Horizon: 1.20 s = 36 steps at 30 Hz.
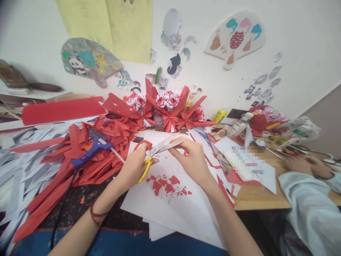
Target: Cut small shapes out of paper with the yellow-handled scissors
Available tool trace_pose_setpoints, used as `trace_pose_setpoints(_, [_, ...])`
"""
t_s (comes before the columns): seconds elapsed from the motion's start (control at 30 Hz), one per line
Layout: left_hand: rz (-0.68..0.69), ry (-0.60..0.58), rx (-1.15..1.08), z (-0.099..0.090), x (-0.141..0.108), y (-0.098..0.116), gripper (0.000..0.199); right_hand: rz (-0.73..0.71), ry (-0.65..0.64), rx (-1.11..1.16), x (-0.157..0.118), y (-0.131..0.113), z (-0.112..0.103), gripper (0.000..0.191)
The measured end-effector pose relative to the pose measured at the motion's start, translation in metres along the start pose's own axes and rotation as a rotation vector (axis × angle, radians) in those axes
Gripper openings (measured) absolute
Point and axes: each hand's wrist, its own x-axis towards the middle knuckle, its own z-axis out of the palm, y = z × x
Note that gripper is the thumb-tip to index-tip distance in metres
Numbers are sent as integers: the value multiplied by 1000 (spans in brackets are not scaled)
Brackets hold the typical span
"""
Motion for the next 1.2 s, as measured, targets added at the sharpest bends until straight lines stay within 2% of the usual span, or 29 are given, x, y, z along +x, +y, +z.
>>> trace_pose_setpoints(0.27, [-2,-17,-7,0,0,0,31,18,-8,-45,-1,3,-6,12])
trace_pose_setpoints(0.53, [-36,-55,-97,3,-1,-2,30,58,57,95,-4,3,9,13])
trace_pose_setpoints(0.83, [-44,-61,-118,4,-1,-2,30,73,118,131,-6,6,4,11])
trace_pose_setpoints(1.2, [-47,-70,-115,4,-2,-2,32,44,154,184,-5,14,15,10])
